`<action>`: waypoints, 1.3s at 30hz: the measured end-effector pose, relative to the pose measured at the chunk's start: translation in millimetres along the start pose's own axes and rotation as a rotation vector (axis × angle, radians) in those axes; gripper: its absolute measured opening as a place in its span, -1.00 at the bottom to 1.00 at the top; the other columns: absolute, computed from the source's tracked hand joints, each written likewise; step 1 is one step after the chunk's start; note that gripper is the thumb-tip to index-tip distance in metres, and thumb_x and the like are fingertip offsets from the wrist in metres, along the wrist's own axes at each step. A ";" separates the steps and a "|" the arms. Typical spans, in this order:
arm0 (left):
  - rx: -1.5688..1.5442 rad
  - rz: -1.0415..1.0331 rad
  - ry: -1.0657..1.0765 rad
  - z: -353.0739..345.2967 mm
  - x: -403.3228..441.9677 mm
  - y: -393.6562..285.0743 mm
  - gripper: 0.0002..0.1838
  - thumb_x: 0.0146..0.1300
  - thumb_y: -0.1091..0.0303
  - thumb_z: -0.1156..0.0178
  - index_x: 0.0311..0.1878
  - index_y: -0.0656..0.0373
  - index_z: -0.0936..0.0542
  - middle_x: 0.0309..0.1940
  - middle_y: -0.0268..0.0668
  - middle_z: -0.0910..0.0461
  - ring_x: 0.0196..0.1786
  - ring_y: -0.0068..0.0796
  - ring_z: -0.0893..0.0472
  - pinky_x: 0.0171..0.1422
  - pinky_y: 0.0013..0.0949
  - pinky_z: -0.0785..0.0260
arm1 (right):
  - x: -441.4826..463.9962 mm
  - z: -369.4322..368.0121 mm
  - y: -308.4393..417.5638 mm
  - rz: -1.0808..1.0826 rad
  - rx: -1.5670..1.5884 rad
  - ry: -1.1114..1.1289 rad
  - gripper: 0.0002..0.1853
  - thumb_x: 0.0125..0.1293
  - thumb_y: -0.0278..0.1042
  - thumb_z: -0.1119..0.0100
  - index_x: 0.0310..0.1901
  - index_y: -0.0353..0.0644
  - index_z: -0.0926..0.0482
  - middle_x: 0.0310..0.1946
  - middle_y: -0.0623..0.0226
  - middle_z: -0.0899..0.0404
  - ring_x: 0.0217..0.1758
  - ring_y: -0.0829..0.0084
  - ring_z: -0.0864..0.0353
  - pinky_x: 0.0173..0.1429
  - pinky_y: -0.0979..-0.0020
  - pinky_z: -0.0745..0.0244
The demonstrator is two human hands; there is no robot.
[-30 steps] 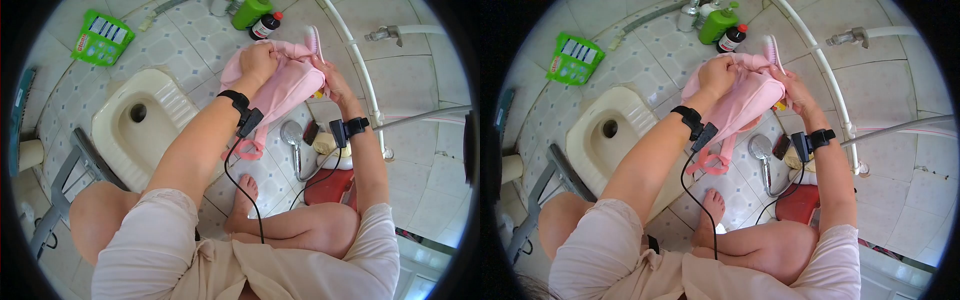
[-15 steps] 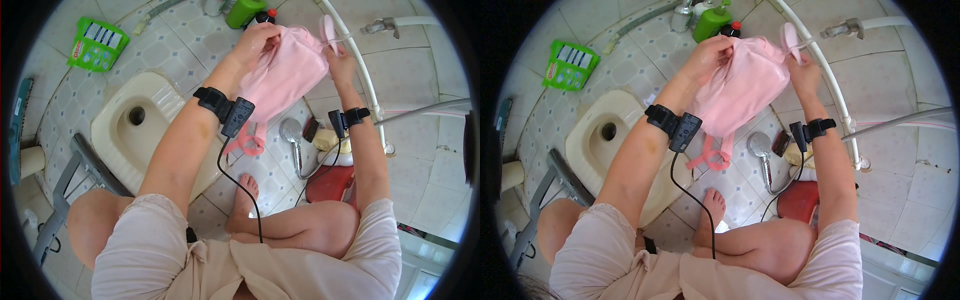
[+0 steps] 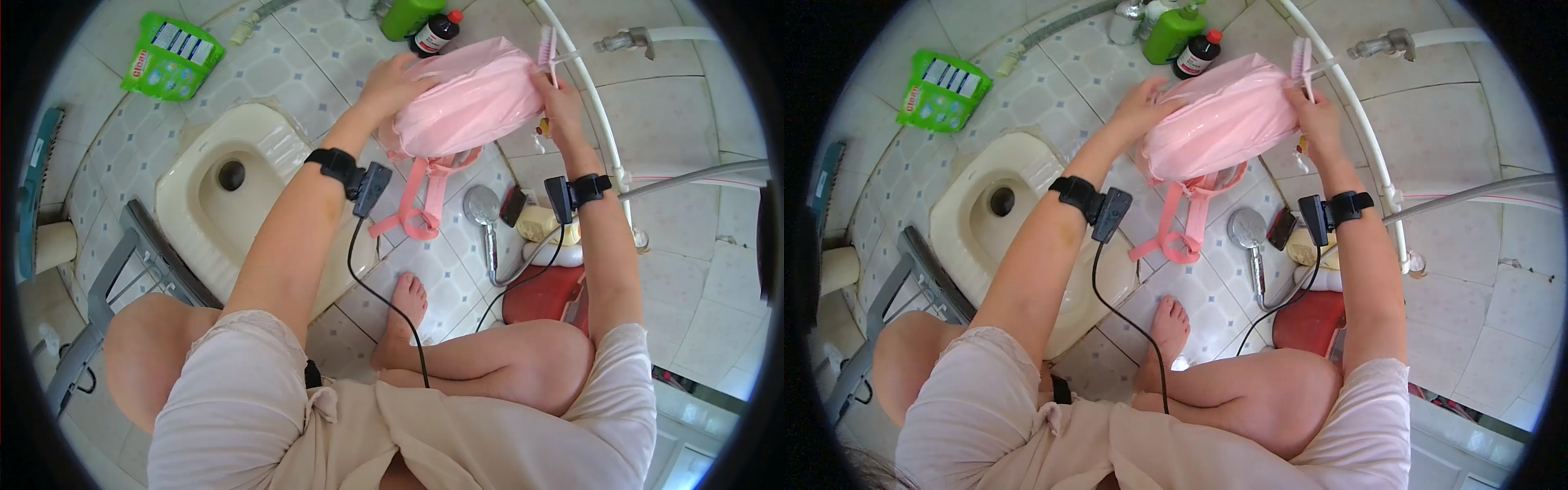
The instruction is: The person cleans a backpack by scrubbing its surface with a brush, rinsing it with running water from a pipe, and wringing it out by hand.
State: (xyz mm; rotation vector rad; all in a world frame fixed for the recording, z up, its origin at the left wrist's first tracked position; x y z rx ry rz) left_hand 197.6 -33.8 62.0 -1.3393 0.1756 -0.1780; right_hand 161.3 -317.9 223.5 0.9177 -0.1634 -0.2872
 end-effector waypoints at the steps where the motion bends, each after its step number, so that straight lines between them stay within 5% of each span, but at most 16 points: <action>1: 0.002 -0.002 -0.003 11.9 -14.3 -11.1 -0.17 0.30 -0.11 -0.43 0.47 0.21 -0.42 0.39 -0.11 -0.49 0.42 -0.22 -0.49 0.50 -0.29 -0.30 | 1.0 0.4 2.4 0.004 0.003 0.000 -0.62 0.33 -0.06 -0.46 -0.13 -0.28 -0.76 -0.46 0.51 -0.59 -0.48 0.61 -0.44 -0.42 0.43 -0.32; 5: -0.598 0.481 0.252 -7.1 -91.6 -9.3 -0.10 0.32 -0.30 -0.32 0.48 0.21 -0.42 0.42 -0.11 -0.48 0.43 -0.22 -0.49 0.47 -0.26 -0.35 | -0.6 -2.8 -1.9 -0.001 0.121 -0.074 -0.69 0.32 -0.11 -0.49 -0.17 -0.23 -0.74 -0.46 0.52 -0.58 -0.51 0.62 -0.41 -0.45 0.45 -0.29; 7: -0.674 0.571 0.247 -29.2 -97.4 -1.7 -0.15 0.38 -0.31 -0.26 0.46 0.21 -0.45 0.38 -0.13 -0.53 0.39 -0.25 -0.54 0.43 -0.25 -0.41 | -5.1 -4.5 1.9 0.001 0.185 -0.101 -0.70 0.31 -0.13 -0.49 -0.17 -0.22 -0.72 -0.47 0.52 -0.57 -0.52 0.63 -0.41 -0.47 0.46 -0.27; 10: -1.153 0.470 0.291 -58.1 -74.1 6.7 -0.36 0.48 -0.05 -0.23 0.41 0.24 -0.50 0.29 -0.12 -0.60 0.25 -0.34 -0.64 0.31 -0.22 -0.52 | -19.1 -14.9 37.5 -0.012 0.255 0.008 -0.71 0.33 -0.14 -0.49 -0.18 -0.21 -0.69 -0.51 0.52 -0.53 -0.56 0.67 -0.42 -0.53 0.50 -0.24; 14: -0.977 0.143 0.122 -9.4 -42.3 -33.6 -0.47 0.34 0.56 -0.13 0.40 0.31 -0.52 0.18 -0.11 -0.66 0.07 -0.38 -0.72 0.23 -0.37 -0.57 | -69.1 -24.6 80.7 0.023 0.193 0.124 -0.73 0.36 -0.13 -0.45 -0.20 -0.17 -0.67 -0.55 0.54 -0.52 -0.66 0.71 -0.34 -0.61 0.52 -0.18; 16: -0.786 -0.068 0.053 27.5 -36.9 -77.7 -0.45 0.29 0.62 -0.13 0.38 0.32 -0.55 0.16 -0.17 -0.68 0.02 -0.41 -0.72 0.17 -0.41 -0.58 | -102.1 -28.7 96.5 0.030 0.196 0.160 -0.73 0.36 -0.12 -0.45 -0.20 -0.15 -0.66 -0.56 0.53 -0.52 -0.69 0.73 -0.31 -0.62 0.53 -0.16; 19: -0.808 -0.327 0.170 55.2 -31.9 -113.5 -0.47 0.27 0.61 -0.14 0.34 0.33 -0.59 0.14 -0.22 -0.70 0.04 -0.43 -0.71 0.17 -0.41 -0.57 | -142.8 -29.5 102.2 0.021 0.235 0.176 -0.70 0.38 -0.07 -0.44 -0.17 -0.14 -0.66 -0.59 0.55 -0.50 -0.73 0.73 -0.25 -0.65 0.53 -0.10; 21: -0.687 -0.313 0.278 71.5 -30.6 -100.6 -0.44 0.26 0.57 -0.17 0.37 0.17 -0.61 0.14 -0.29 -0.71 0.11 -0.54 -0.67 0.23 -0.44 -0.53 | -162.9 -44.7 62.6 -0.226 0.158 0.318 -0.67 0.38 -0.04 -0.44 -0.13 -0.16 -0.67 -0.61 0.58 -0.49 -0.73 0.74 -0.19 -0.66 0.54 -0.04; 23: 0.088 -0.087 0.389 74.8 -28.9 -54.0 -0.46 0.24 0.44 -0.25 0.33 -0.04 -0.67 0.15 -0.30 -0.73 0.21 -0.48 -0.66 0.33 -0.40 -0.47 | -187.0 -63.3 6.9 -0.489 0.061 0.522 -0.62 0.42 0.00 -0.39 -0.03 -0.19 -0.69 -0.57 0.59 -0.53 -0.74 0.75 -0.13 -0.66 0.55 0.00; 25: 0.654 -0.041 0.204 78.9 -15.7 15.5 -0.40 0.23 0.25 -0.31 0.40 -0.19 -0.60 0.28 -0.29 -0.66 0.30 -0.32 -0.64 0.39 -0.28 -0.45 | -190.8 -73.1 -27.5 -0.466 0.029 0.564 -0.61 0.44 0.00 -0.36 0.01 -0.19 -0.70 -0.53 0.56 -0.56 -0.73 0.75 -0.11 -0.66 0.54 0.00; 26: 0.663 -0.038 0.207 65.6 -23.2 34.9 -0.40 0.23 0.25 -0.31 0.40 -0.19 -0.60 0.28 -0.29 -0.66 0.30 -0.32 -0.64 0.39 -0.28 -0.45 | -194.6 -78.4 -37.6 -0.452 0.000 0.605 -0.60 0.46 0.00 -0.33 0.06 -0.19 -0.70 -0.50 0.54 -0.59 -0.73 0.75 -0.09 -0.65 0.53 0.00; 28: 0.704 -0.071 0.009 57.7 -48.0 51.1 -0.31 0.27 0.00 -0.29 0.50 -0.19 -0.48 0.41 -0.28 -0.55 0.44 -0.13 -0.52 0.50 0.02 -0.33 | -188.4 -70.4 -48.1 -0.458 -0.020 0.563 -0.60 0.50 -0.01 -0.28 0.14 -0.14 -0.68 -0.44 0.55 -0.60 -0.70 0.76 -0.10 -0.63 0.56 -0.01; 32: 1.013 -0.301 -0.111 -10.1 -114.7 20.1 -0.29 0.34 -0.20 -0.18 0.53 -0.21 -0.42 0.55 -0.27 -0.35 0.62 -0.13 -0.25 0.59 0.34 -0.02 | -156.2 -49.9 -63.2 -0.403 -0.112 0.486 -0.61 0.55 -0.03 -0.20 0.21 -0.09 -0.67 -0.38 0.54 -0.63 -0.65 0.77 -0.13 -0.56 0.58 -0.09; 35: 0.877 -0.474 0.035 -60.8 -158.5 18.5 -0.35 0.37 -0.16 -0.14 0.49 -0.20 -0.45 0.56 -0.25 -0.33 0.61 -0.17 -0.25 0.61 0.23 -0.01 | -134.6 -34.6 -61.9 -0.303 -0.241 0.535 -0.58 0.50 -0.03 -0.24 0.18 -0.18 -0.67 -0.31 0.36 -0.72 -0.58 0.69 -0.39 -0.60 0.51 -0.20; 39: 0.718 -0.502 0.339 -83.4 -179.2 31.3 -0.39 0.26 0.09 -0.26 0.42 -0.20 -0.52 0.44 -0.30 -0.47 0.51 -0.21 -0.38 0.57 0.14 -0.08 | -124.6 -28.7 -39.9 -0.108 -0.440 0.678 -0.46 0.47 -0.08 -0.24 0.36 -0.21 -0.52 -0.31 0.29 -0.72 -0.38 0.57 -0.62 -0.34 0.40 -0.50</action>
Point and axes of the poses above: each hand's wrist, its own x-axis towards the middle knuckle, its own z-axis out of the back of the hand, y = z × x, the point moved 8 cm from there along x, towards the middle knuckle
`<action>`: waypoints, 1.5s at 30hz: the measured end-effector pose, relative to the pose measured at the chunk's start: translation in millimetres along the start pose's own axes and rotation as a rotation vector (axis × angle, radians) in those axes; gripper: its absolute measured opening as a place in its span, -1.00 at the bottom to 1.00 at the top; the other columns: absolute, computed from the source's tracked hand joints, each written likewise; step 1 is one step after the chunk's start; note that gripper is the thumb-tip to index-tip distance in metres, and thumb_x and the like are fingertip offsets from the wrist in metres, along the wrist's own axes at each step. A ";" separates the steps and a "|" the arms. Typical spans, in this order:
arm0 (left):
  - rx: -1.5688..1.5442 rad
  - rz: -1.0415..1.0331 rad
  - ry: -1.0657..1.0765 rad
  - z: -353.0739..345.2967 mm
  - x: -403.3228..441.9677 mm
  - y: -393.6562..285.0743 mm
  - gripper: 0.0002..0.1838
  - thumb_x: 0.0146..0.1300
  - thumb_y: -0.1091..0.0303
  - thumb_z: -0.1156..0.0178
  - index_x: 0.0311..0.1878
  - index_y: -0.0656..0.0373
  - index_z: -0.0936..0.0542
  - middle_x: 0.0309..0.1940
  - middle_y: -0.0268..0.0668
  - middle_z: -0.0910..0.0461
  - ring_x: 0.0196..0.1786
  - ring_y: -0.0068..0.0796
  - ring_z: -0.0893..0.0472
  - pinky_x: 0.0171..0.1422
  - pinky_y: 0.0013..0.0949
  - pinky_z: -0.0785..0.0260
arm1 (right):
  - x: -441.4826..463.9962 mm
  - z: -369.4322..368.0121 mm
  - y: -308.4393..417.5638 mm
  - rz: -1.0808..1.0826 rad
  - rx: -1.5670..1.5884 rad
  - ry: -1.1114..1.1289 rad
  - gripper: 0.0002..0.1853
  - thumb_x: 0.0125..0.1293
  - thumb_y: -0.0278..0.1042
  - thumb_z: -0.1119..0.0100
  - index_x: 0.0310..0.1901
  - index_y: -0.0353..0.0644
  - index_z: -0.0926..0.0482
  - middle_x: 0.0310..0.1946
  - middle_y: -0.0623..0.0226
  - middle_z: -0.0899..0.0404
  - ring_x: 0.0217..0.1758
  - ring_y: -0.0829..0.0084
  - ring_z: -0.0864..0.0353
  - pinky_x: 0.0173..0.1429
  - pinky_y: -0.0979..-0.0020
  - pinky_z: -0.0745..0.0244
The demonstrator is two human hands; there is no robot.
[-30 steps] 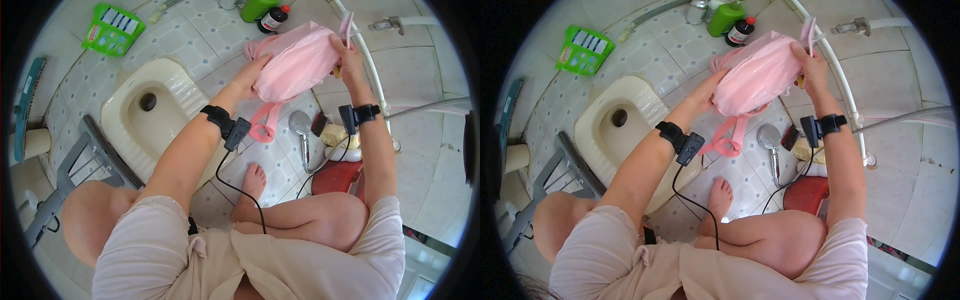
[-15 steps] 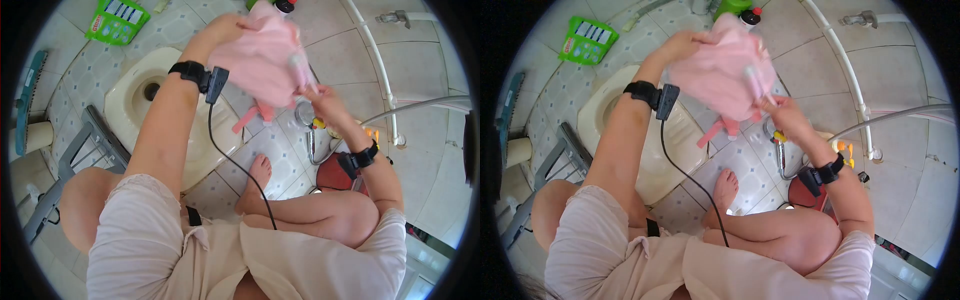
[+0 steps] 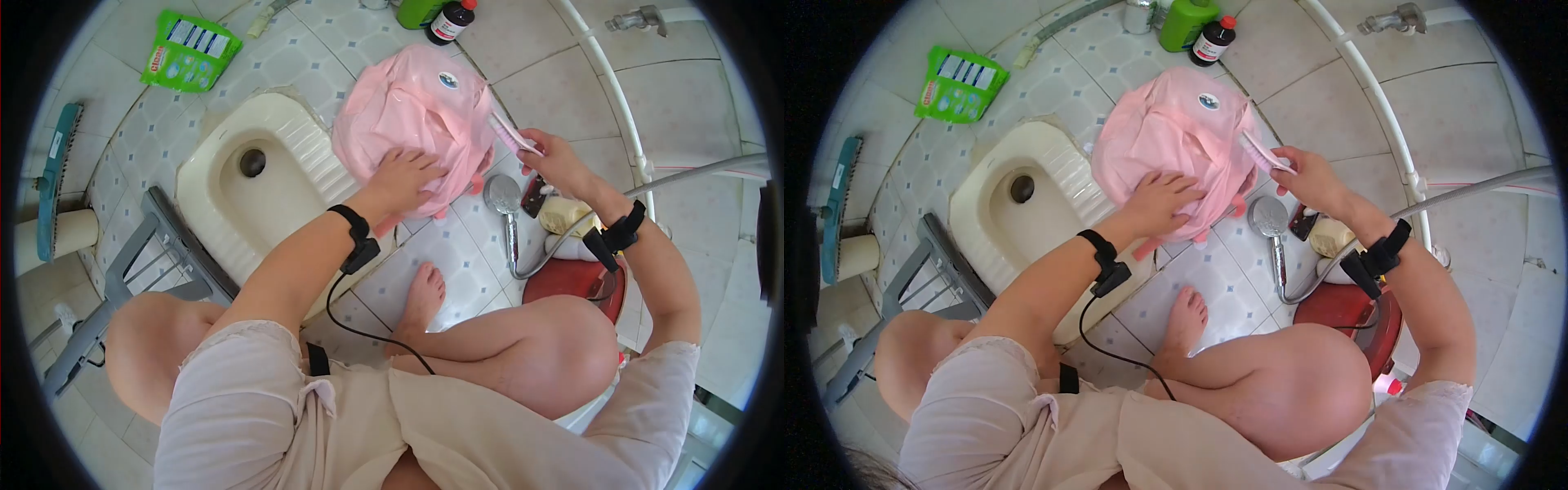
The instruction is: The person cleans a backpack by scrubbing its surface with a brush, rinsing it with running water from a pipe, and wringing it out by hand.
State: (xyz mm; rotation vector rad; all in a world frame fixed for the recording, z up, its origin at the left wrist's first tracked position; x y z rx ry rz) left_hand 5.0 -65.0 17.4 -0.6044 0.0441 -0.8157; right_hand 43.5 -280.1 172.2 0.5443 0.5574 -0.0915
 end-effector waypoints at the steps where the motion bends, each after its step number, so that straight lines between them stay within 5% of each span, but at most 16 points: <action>1: -0.036 -0.023 0.016 0.1 -3.1 5.1 -0.41 0.23 0.14 -0.28 0.38 -0.19 -0.55 0.40 -0.31 -0.51 0.48 -0.21 -0.41 0.56 0.11 -0.11 | 0.0 -1.7 -1.9 0.015 0.004 0.008 -0.41 0.46 -0.10 -0.23 0.43 -0.16 -0.47 -0.31 0.26 -0.72 -0.32 0.51 -0.67 -0.23 0.34 -0.58; 5: -0.136 0.082 0.243 6.3 -1.3 48.3 -0.50 0.08 0.34 -0.32 0.17 -0.13 -0.69 0.12 -0.35 -0.66 0.36 -0.27 -0.50 0.51 -0.01 -0.21 | 31.0 -14.3 -11.4 0.046 -0.057 -0.077 -0.36 0.44 -0.06 -0.23 0.51 0.05 -0.40 -0.29 0.17 -0.72 -0.28 0.32 -0.72 -0.09 0.22 -0.60; 7: 0.032 0.246 0.159 27.3 -6.2 77.8 -0.63 0.07 0.38 -0.30 0.02 0.00 -0.71 -0.02 -0.33 -0.67 0.29 -0.28 -0.53 0.44 -0.08 -0.29 | 63.3 -38.6 -17.8 0.148 -0.233 -0.223 -0.32 0.45 0.05 -0.20 0.56 0.20 -0.32 -0.24 0.11 -0.75 -0.21 0.13 -0.77 -0.08 0.14 -0.62; 11: 0.311 0.442 0.240 59.4 9.6 83.0 -0.69 0.09 0.36 -0.35 -0.05 0.11 -0.70 -0.02 -0.22 -0.67 0.25 -0.22 -0.54 0.36 -0.05 -0.34 | 105.9 -121.8 -5.9 0.129 -0.386 -0.165 -0.23 0.42 0.17 -0.18 0.60 0.22 -0.24 -0.20 0.10 -0.77 -0.15 0.02 -0.78 -0.08 0.08 -0.63; 13: -0.391 0.557 -0.158 54.5 17.4 91.2 -0.75 0.13 0.31 -0.40 -0.19 0.25 -0.69 -0.13 -0.06 -0.67 0.10 -0.09 -0.61 0.18 0.00 -0.43 | 112.2 -141.1 -2.1 0.153 -0.279 -0.266 -0.29 0.49 0.09 -0.09 0.62 0.31 -0.18 -0.18 0.12 -0.78 -0.21 -0.04 -0.77 -0.13 0.05 -0.64; 14: -0.387 0.555 -0.146 40.4 15.9 89.0 -0.75 0.13 0.31 -0.40 -0.19 0.25 -0.69 -0.13 -0.06 -0.67 0.10 -0.09 -0.61 0.18 0.00 -0.43 | 113.9 -150.3 1.6 0.146 -0.267 -0.265 -0.29 0.49 0.09 -0.09 0.62 0.31 -0.18 -0.18 0.12 -0.78 -0.21 -0.04 -0.77 -0.13 0.05 -0.64; 16: -0.027 0.493 -0.512 45.0 3.5 77.6 -0.73 0.16 0.28 -0.42 -0.26 0.33 -0.67 -0.29 -0.02 -0.65 -0.17 -0.09 -0.65 -0.04 -0.06 -0.49 | 109.6 -148.9 38.3 0.402 -0.271 -0.408 -0.33 0.53 -0.06 -0.01 0.64 0.33 -0.14 -0.27 0.19 -0.78 -0.28 0.01 -0.77 -0.22 0.03 -0.62; 20: -0.323 0.702 -0.302 16.5 -20.3 111.8 -0.77 0.22 0.35 -0.39 -0.26 0.36 -0.66 -0.44 -0.18 -0.62 -0.41 -0.32 -0.58 -0.27 -0.24 -0.43 | 138.4 -164.9 26.7 0.470 -0.540 -0.129 -0.35 0.55 -0.19 0.06 0.64 0.31 -0.14 -0.30 0.19 -0.78 -0.33 0.04 -0.77 -0.29 -0.01 -0.59; 23: -0.801 0.788 -0.298 4.6 -18.5 132.1 -0.79 0.25 0.36 -0.40 -0.31 0.37 -0.67 -0.56 -0.25 -0.60 -0.51 -0.59 -0.49 -0.42 -0.34 -0.32 | 177.5 -88.7 -12.4 0.315 -0.618 -0.390 -0.32 0.51 -0.24 0.04 0.64 0.33 -0.14 -0.30 0.15 -0.77 -0.35 0.08 -0.77 -0.34 0.00 -0.59; 25: -0.856 0.778 -0.303 3.9 -19.2 127.0 -0.79 0.25 0.37 -0.39 -0.28 0.37 -0.69 -0.55 -0.26 -0.62 -0.49 -0.60 -0.50 -0.40 -0.35 -0.34 | 173.3 -79.1 -16.5 0.183 -0.585 -0.361 -0.34 0.52 -0.26 0.05 0.62 0.32 -0.18 -0.30 0.15 -0.77 -0.34 0.15 -0.78 -0.35 0.05 -0.59; 28: -0.843 0.694 -0.358 11.4 -15.2 132.8 -0.79 0.25 0.36 -0.39 -0.23 0.36 -0.73 -0.52 -0.30 -0.66 -0.46 -0.61 -0.53 -0.36 -0.37 -0.38 | 150.9 -154.3 26.3 0.520 -0.491 -0.487 -0.37 0.53 -0.22 0.04 0.61 0.32 -0.23 -0.29 0.15 -0.77 -0.32 0.15 -0.78 -0.35 0.06 -0.60; 30: -0.786 0.645 -0.361 11.7 -23.6 127.1 -0.79 0.25 0.35 -0.39 -0.21 0.35 -0.75 -0.51 -0.33 -0.67 -0.45 -0.62 -0.54 -0.34 -0.39 -0.40 | 147.4 -192.3 17.7 0.407 -0.567 -0.148 -0.42 0.60 -0.16 0.13 0.61 0.38 -0.19 -0.29 0.17 -0.74 -0.30 0.07 -0.76 -0.30 -0.01 -0.61; 31: -0.843 0.742 -0.297 6.0 -28.8 127.7 -0.79 0.24 0.35 -0.39 -0.19 0.33 -0.76 -0.48 -0.30 -0.70 -0.44 -0.60 -0.56 -0.30 -0.39 -0.42 | 152.6 -148.6 2.1 0.324 -0.491 -0.380 -0.39 0.58 -0.15 0.11 0.62 0.45 -0.16 -0.35 0.18 -0.73 -0.33 0.10 -0.76 -0.33 -0.02 -0.60; 35: -0.967 0.809 -0.302 -1.1 -27.6 137.9 -0.79 0.21 0.34 -0.39 -0.20 0.30 -0.76 -0.47 -0.23 -0.72 -0.42 -0.56 -0.59 -0.25 -0.35 -0.45 | 154.0 -119.1 8.2 0.282 -0.482 -0.405 -0.39 0.56 -0.11 0.02 0.61 0.39 -0.23 -0.54 0.25 -0.65 -0.46 0.16 -0.72 -0.34 0.02 -0.58; 42: -0.764 0.697 -0.290 15.4 -20.8 141.9 -0.77 0.18 0.32 -0.39 -0.20 0.29 -0.77 -0.51 -0.22 -0.67 -0.41 -0.55 -0.60 -0.21 -0.35 -0.46 | 145.3 -105.1 -37.0 0.133 -0.601 -0.443 -0.36 0.55 -0.11 0.05 0.63 0.23 -0.18 -0.46 0.28 -0.75 -0.47 0.20 -0.74 -0.44 0.04 -0.56; 45: -0.754 0.813 -0.147 15.2 -19.1 138.0 -0.84 0.30 0.35 -0.37 -0.20 0.27 -0.76 -0.36 -0.49 -0.67 -0.33 -0.67 -0.53 -0.21 -0.48 -0.39 | 131.5 -100.7 -15.8 0.200 -0.548 -0.440 -0.40 0.57 -0.08 0.06 0.60 0.23 -0.22 -0.39 0.22 -0.77 -0.45 0.16 -0.75 -0.41 0.03 -0.58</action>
Point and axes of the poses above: each hand's wrist, its own x-axis towards the middle knuckle, its own z-axis out of the back of the hand, y = z × x, the point moved 8 cm from there along x, towards the middle knuckle
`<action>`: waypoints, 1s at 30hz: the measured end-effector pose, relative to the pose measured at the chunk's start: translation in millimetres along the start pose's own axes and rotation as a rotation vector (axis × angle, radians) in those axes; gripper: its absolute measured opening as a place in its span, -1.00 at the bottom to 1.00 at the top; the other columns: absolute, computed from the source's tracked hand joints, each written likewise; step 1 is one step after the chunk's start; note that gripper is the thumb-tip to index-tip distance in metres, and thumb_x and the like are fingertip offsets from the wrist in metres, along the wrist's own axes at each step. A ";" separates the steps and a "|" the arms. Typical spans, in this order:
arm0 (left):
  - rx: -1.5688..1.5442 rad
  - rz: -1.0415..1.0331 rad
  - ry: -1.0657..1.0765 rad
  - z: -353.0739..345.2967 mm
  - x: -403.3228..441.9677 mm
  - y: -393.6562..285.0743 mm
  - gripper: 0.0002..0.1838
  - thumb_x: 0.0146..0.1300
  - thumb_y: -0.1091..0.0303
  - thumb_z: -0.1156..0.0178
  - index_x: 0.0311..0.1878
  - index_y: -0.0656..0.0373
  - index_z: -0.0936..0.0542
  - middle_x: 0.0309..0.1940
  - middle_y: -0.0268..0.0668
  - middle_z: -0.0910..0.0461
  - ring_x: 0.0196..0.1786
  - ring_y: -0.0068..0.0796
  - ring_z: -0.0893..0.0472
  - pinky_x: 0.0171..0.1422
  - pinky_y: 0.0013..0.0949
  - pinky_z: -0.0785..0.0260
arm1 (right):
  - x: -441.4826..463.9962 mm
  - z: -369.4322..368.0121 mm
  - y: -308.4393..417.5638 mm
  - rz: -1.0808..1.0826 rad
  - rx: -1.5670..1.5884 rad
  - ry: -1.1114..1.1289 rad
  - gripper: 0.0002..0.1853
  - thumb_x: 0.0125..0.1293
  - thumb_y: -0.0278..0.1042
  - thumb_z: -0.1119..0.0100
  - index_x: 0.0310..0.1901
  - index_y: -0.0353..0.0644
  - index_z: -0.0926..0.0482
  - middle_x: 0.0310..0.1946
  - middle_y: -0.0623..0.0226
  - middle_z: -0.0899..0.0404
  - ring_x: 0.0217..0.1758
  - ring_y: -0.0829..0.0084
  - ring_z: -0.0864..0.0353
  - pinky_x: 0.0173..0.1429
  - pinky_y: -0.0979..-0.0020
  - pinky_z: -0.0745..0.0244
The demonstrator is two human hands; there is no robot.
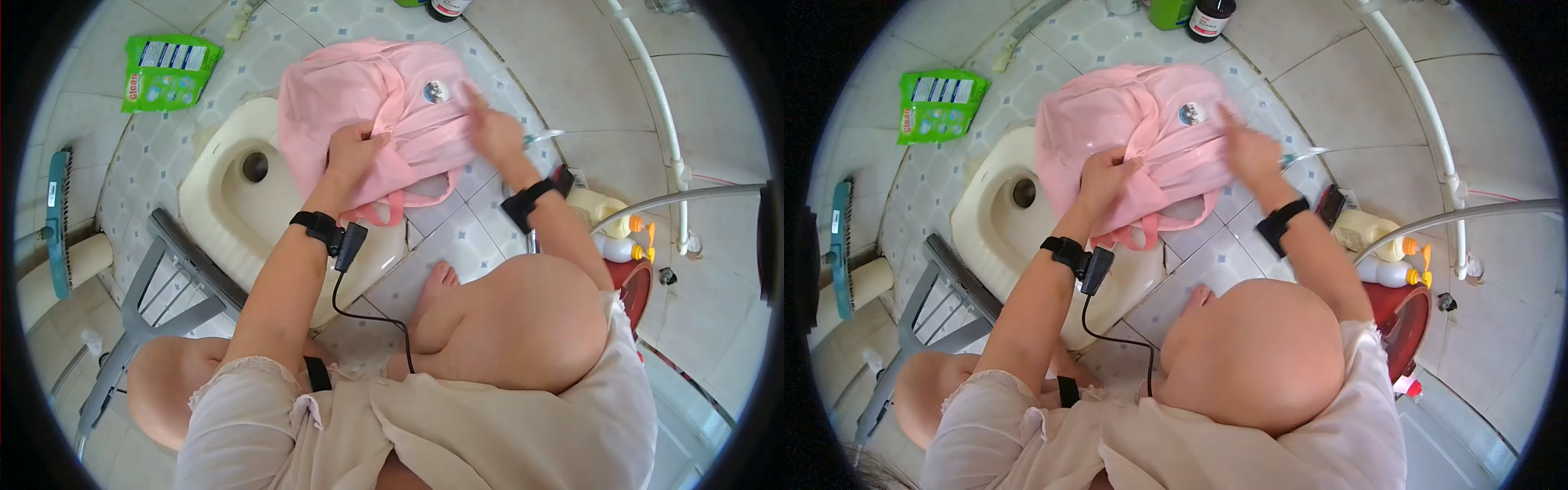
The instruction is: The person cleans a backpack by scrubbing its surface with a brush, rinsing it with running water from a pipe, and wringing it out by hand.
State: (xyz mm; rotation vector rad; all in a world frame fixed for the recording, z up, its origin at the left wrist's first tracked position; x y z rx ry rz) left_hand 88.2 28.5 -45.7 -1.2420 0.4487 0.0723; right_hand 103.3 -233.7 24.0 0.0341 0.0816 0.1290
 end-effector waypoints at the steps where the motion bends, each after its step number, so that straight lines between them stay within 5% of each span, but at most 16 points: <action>1: -0.106 -0.005 -0.018 0.7 0.1 -0.7 -0.83 0.30 0.34 -0.38 -0.23 0.27 -0.75 -0.38 -0.50 -0.64 -0.36 -0.68 -0.50 -0.25 -0.47 -0.36 | -8.8 -9.2 32.2 0.073 0.138 -0.063 -0.42 0.58 -0.07 0.08 0.60 0.26 -0.23 -0.33 0.17 -0.77 -0.43 0.11 -0.75 -0.39 0.03 -0.58; 3: -0.212 -0.001 -0.049 4.8 3.1 7.0 -0.83 0.31 0.33 -0.38 -0.25 0.27 -0.74 -0.41 -0.52 -0.61 -0.38 -0.69 -0.47 -0.29 -0.46 -0.32 | -32.8 -17.5 77.7 0.251 0.166 -0.132 -0.42 0.62 -0.07 0.13 0.62 0.34 -0.17 -0.32 0.17 -0.76 -0.44 0.10 -0.73 -0.39 0.02 -0.56; 6: -0.358 0.059 -0.066 0.4 7.6 20.7 -0.75 0.30 0.29 -0.43 -0.10 0.29 -0.79 -0.36 -0.46 -0.68 -0.38 -0.61 -0.54 -0.30 -0.41 -0.38 | -41.3 -25.6 31.1 0.018 0.080 0.178 -0.42 0.61 -0.10 0.09 0.62 0.36 -0.18 -0.40 0.16 -0.74 -0.46 0.07 -0.71 -0.37 -0.01 -0.55; 9: -0.437 0.144 0.036 -12.7 -3.0 26.2 -0.79 0.30 0.34 -0.43 -0.10 0.29 -0.79 -0.42 -0.47 -0.62 -0.40 -0.65 -0.50 -0.33 -0.44 -0.35 | -27.7 -14.9 -1.2 -0.075 0.025 -0.031 -0.42 0.60 -0.03 0.02 0.60 0.49 -0.22 -0.61 0.21 -0.63 -0.60 0.03 -0.62 -0.50 -0.04 -0.50; 11: -0.314 0.135 0.001 -7.6 8.1 25.8 -0.81 0.31 0.37 -0.42 -0.12 0.30 -0.78 -0.44 -0.48 -0.59 -0.40 -0.67 -0.49 -0.35 -0.47 -0.31 | -29.3 -5.1 16.0 0.041 0.062 -0.145 -0.42 0.60 -0.02 0.02 0.60 0.48 -0.21 -0.59 0.21 -0.65 -0.56 0.02 -0.66 -0.49 -0.04 -0.51; 14: -0.454 0.138 0.057 -15.6 15.8 46.3 -0.84 0.36 0.37 -0.37 -0.10 0.25 -0.77 -0.31 -0.44 -0.68 -0.29 -0.63 -0.61 -0.15 -0.54 -0.49 | -33.0 -17.8 -1.3 -0.057 0.038 -0.061 -0.38 0.54 -0.07 -0.06 0.59 0.47 -0.24 -0.59 0.21 -0.64 -0.57 0.05 -0.65 -0.46 -0.03 -0.51; 18: -0.387 0.154 0.050 -10.5 0.5 29.6 -0.81 0.39 0.35 -0.36 -0.06 0.25 -0.77 -0.24 -0.40 -0.71 -0.28 -0.62 -0.63 -0.12 -0.52 -0.53 | -42.9 -28.5 -14.9 -0.174 0.018 0.027 -0.34 0.49 -0.12 -0.14 0.59 0.45 -0.26 -0.59 0.21 -0.63 -0.57 0.07 -0.65 -0.43 -0.01 -0.51; 24: -0.523 0.175 0.087 -12.7 8.3 31.0 -0.79 0.40 0.29 -0.38 -0.05 0.23 -0.76 -0.22 -0.42 -0.73 -0.31 -0.65 -0.63 -0.15 -0.54 -0.54 | -36.6 -28.5 10.3 0.004 0.127 -0.019 -0.43 0.61 0.05 0.10 0.60 0.48 -0.22 -0.41 0.14 -0.74 -0.53 0.01 -0.68 -0.43 -0.06 -0.54; 26: -0.324 0.227 0.039 -7.2 4.9 30.2 -0.81 0.39 0.28 -0.40 -0.08 0.19 -0.76 -0.26 -0.46 -0.70 -0.35 -0.66 -0.62 -0.17 -0.54 -0.54 | -42.9 -38.9 9.8 0.016 0.164 0.005 -0.46 0.63 0.10 0.18 0.60 0.49 -0.21 -0.34 0.12 -0.77 -0.51 -0.02 -0.69 -0.43 -0.08 -0.55; 27: -0.319 0.230 0.040 -6.6 1.8 28.2 -0.81 0.39 0.28 -0.40 -0.08 0.19 -0.76 -0.26 -0.46 -0.70 -0.35 -0.66 -0.62 -0.17 -0.54 -0.54 | -32.0 -40.1 -31.1 -0.211 0.069 0.041 -0.45 0.62 0.09 0.14 0.59 0.51 -0.22 -0.33 0.14 -0.77 -0.48 -0.02 -0.71 -0.40 -0.08 -0.56; 30: -0.336 0.192 0.048 -6.8 0.6 14.5 -0.84 0.38 0.27 -0.41 -0.11 0.13 -0.76 -0.32 -0.51 -0.67 -0.35 -0.70 -0.60 -0.21 -0.55 -0.51 | -17.9 -9.5 -14.6 -0.093 0.061 -0.043 -0.47 0.64 0.04 0.17 0.59 0.47 -0.22 -0.34 0.17 -0.77 -0.42 0.02 -0.74 -0.39 -0.06 -0.56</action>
Point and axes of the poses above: each hand's wrist, its own x-axis towards the middle knuckle, its own z-axis out of the back of the hand, y = z × x, the point moved 8 cm from there along x, towards the middle knuckle
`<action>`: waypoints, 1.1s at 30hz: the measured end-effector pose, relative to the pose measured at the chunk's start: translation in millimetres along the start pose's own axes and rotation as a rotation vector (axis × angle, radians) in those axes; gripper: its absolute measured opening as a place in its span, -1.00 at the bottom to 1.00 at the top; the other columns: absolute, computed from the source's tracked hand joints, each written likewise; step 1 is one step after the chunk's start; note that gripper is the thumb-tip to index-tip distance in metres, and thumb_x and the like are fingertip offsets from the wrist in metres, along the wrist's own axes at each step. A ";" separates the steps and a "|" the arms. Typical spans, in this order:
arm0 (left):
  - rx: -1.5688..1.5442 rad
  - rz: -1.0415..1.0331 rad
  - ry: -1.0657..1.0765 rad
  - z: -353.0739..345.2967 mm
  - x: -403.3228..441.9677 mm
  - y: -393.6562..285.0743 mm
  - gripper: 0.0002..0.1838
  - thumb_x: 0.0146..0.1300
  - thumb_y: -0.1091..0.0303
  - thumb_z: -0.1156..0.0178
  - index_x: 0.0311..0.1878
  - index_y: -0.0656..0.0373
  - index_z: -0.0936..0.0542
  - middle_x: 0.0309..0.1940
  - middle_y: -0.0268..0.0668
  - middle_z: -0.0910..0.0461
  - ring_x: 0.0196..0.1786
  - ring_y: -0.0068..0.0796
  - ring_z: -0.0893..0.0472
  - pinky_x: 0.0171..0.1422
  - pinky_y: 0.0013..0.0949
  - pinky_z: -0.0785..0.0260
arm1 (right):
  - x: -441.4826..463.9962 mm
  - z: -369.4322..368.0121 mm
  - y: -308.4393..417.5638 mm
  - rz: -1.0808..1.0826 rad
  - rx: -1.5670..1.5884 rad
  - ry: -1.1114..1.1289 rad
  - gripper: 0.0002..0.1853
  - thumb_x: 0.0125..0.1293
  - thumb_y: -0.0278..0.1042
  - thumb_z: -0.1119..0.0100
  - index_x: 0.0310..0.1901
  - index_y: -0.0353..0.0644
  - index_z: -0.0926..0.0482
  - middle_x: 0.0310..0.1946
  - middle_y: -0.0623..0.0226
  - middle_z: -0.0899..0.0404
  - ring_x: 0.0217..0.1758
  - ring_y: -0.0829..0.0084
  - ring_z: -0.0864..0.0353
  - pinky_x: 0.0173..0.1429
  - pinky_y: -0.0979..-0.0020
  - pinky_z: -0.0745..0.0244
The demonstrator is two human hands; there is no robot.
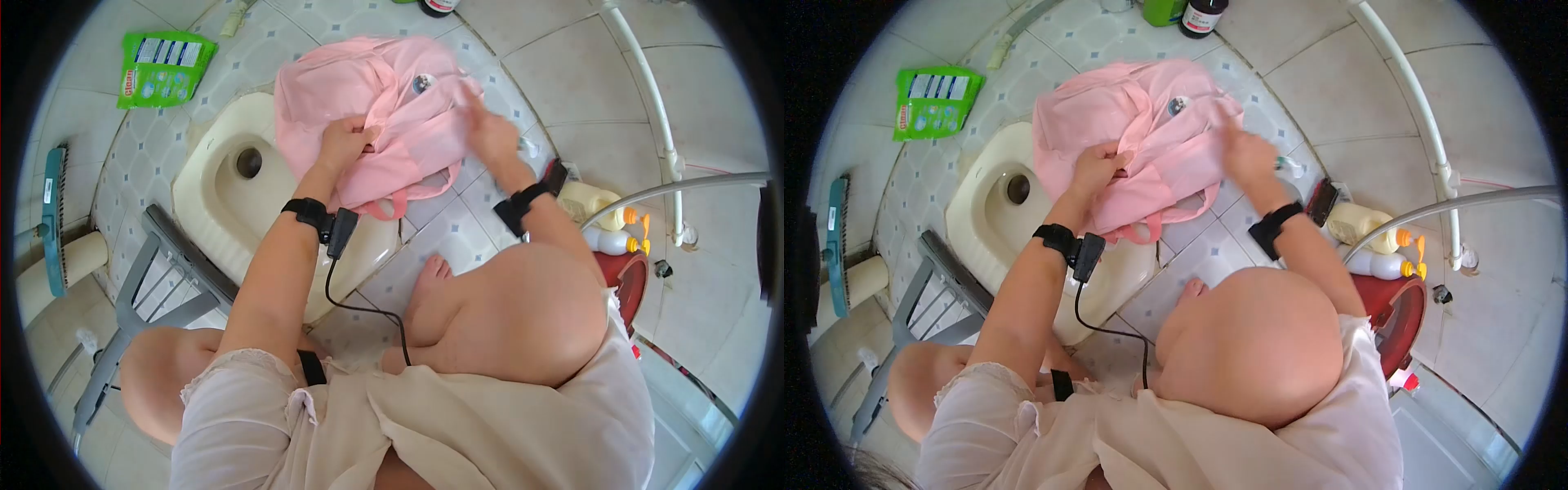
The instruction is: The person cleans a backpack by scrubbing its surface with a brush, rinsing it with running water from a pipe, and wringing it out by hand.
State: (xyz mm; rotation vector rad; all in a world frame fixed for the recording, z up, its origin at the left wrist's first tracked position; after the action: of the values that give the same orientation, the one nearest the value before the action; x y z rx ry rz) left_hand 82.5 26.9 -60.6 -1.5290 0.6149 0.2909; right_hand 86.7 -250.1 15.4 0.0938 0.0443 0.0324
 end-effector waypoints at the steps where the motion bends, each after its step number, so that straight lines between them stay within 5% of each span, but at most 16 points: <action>1: 0.028 0.027 -0.014 0.9 -0.3 0.6 -0.79 0.37 0.26 -0.41 -0.06 0.18 -0.77 -0.32 -0.47 -0.69 -0.36 -0.69 -0.62 -0.24 -0.56 -0.52 | -9.0 -0.1 38.6 0.113 0.054 -0.065 -0.46 0.65 -0.02 0.20 0.60 0.43 -0.19 -0.33 0.14 -0.77 -0.38 0.07 -0.76 -0.38 -0.03 -0.56; 2: 0.058 0.057 -0.032 2.8 -0.6 3.4 -0.73 0.37 0.25 -0.42 -0.01 0.23 -0.78 -0.32 -0.43 -0.72 -0.36 -0.69 -0.63 -0.26 -0.57 -0.52 | -20.1 -3.5 76.2 0.128 0.121 0.108 -0.46 0.64 -0.01 0.18 0.60 0.43 -0.19 -0.28 0.14 -0.77 -0.34 0.07 -0.77 -0.33 -0.07 -0.57; 5: 0.065 0.049 -0.012 3.4 -3.8 3.7 -0.77 0.38 0.23 -0.40 -0.06 0.19 -0.78 -0.35 -0.46 -0.70 -0.37 -0.70 -0.62 -0.31 -0.56 -0.48 | -19.4 -46.0 64.1 0.306 0.009 0.142 -0.45 0.61 -0.01 0.13 0.59 0.40 -0.24 -0.29 0.15 -0.77 -0.30 0.06 -0.78 -0.30 -0.06 -0.57; 6: 0.068 0.046 -0.011 3.7 -1.3 5.3 -0.77 0.38 0.23 -0.40 -0.06 0.19 -0.78 -0.35 -0.46 -0.70 -0.37 -0.70 -0.62 -0.31 -0.56 -0.48 | -5.2 -19.6 36.0 0.081 -0.030 0.179 -0.46 0.58 -0.03 0.08 0.55 0.34 -0.32 -0.35 0.15 -0.76 -0.28 0.07 -0.79 -0.28 -0.03 -0.58; 10: 0.116 0.003 0.064 1.8 1.7 16.3 -0.81 0.39 0.24 -0.37 -0.12 0.17 -0.77 -0.40 -0.48 -0.68 -0.40 -0.72 -0.59 -0.33 -0.56 -0.44 | 29.5 8.9 -12.4 -0.095 -0.014 0.049 -0.47 0.55 -0.04 0.05 0.52 0.30 -0.36 -0.39 0.14 -0.74 -0.28 0.07 -0.79 -0.26 -0.04 -0.58; 12: 0.134 -0.034 0.057 1.8 9.3 13.0 -0.82 0.40 0.25 -0.37 -0.13 0.17 -0.77 -0.41 -0.49 -0.67 -0.41 -0.73 -0.57 -0.33 -0.56 -0.44 | 17.8 -16.9 50.6 0.126 0.070 -0.025 -0.47 0.55 -0.05 0.04 0.52 0.30 -0.37 -0.39 0.13 -0.75 -0.32 0.08 -0.79 -0.25 -0.06 -0.59; 15: 0.095 -0.010 0.036 3.8 4.4 23.2 -0.83 0.39 0.27 -0.37 -0.16 0.19 -0.77 -0.43 -0.49 -0.66 -0.42 -0.73 -0.56 -0.33 -0.56 -0.44 | -5.2 -51.7 85.4 0.266 0.031 0.254 -0.47 0.56 -0.09 0.09 0.53 0.37 -0.34 -0.38 0.13 -0.76 -0.38 0.03 -0.77 -0.27 -0.11 -0.61; 19: 0.176 -0.048 0.126 -0.2 -3.6 16.8 -0.82 0.42 0.25 -0.37 -0.10 0.15 -0.78 -0.40 -0.52 -0.64 -0.40 -0.73 -0.55 -0.30 -0.56 -0.42 | 25.6 -7.9 -6.8 -0.101 -0.083 0.088 -0.44 0.60 -0.07 0.17 0.58 0.43 -0.21 -0.39 0.10 -0.76 -0.35 -0.01 -0.78 -0.24 -0.15 -0.63; 23: 0.211 -0.114 0.108 -1.4 8.1 13.2 -0.78 0.42 0.25 -0.37 -0.03 0.19 -0.78 -0.40 -0.51 -0.65 -0.40 -0.73 -0.53 -0.29 -0.54 -0.41 | 29.1 -6.1 51.9 0.067 0.112 -0.011 -0.46 0.59 -0.08 0.15 0.56 0.45 -0.27 -0.32 0.22 -0.79 -0.31 0.06 -0.79 -0.19 -0.16 -0.62; 26: 0.125 -0.060 0.129 -1.6 -3.1 6.9 -0.81 0.39 0.33 -0.36 -0.15 0.28 -0.76 -0.44 -0.46 -0.66 -0.41 -0.68 -0.55 -0.29 -0.47 -0.44 | 13.6 -51.4 86.6 0.311 -0.104 0.148 -0.48 0.59 -0.08 0.14 0.55 0.43 -0.32 -0.27 0.24 -0.79 -0.33 0.11 -0.78 -0.18 -0.14 -0.63; 28: 0.156 -0.080 0.131 -1.0 -4.0 5.0 -0.82 0.39 0.33 -0.36 -0.15 0.28 -0.76 -0.45 -0.46 -0.65 -0.41 -0.68 -0.54 -0.29 -0.46 -0.44 | 47.2 -21.4 10.8 0.057 -0.028 -0.081 -0.48 0.60 -0.07 0.14 0.55 0.41 -0.31 -0.33 0.17 -0.78 -0.35 0.03 -0.77 -0.28 -0.10 -0.61; 31: 0.189 -0.116 0.155 0.5 -1.5 13.3 -0.81 0.39 0.33 -0.37 -0.15 0.28 -0.76 -0.46 -0.47 -0.64 -0.41 -0.69 -0.53 -0.29 -0.46 -0.43 | 55.6 11.6 18.8 -0.007 -0.096 0.032 -0.48 0.60 -0.06 0.11 0.54 0.35 -0.32 -0.38 0.10 -0.76 -0.36 0.00 -0.76 -0.28 -0.11 -0.60; 33: 0.172 -0.148 0.156 -0.7 8.1 13.8 -0.81 0.39 0.32 -0.37 -0.13 0.28 -0.76 -0.46 -0.47 -0.64 -0.41 -0.69 -0.52 -0.29 -0.46 -0.43 | 45.6 -11.2 59.9 0.180 0.041 -0.057 -0.48 0.58 -0.09 0.07 0.53 0.30 -0.35 -0.41 0.07 -0.74 -0.38 0.02 -0.75 -0.30 -0.12 -0.58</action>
State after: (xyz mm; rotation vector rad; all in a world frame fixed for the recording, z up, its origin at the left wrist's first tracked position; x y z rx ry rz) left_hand 81.5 25.3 -76.5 -1.4301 0.6286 0.0052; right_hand 129.9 -187.9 8.0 0.1399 -0.0207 0.2091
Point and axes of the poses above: each hand's wrist, its own x-axis towards the middle knuckle, its own z-axis out of the back of the hand, y = z × x, the point moved 8 cm from there along x, towards the middle knuckle
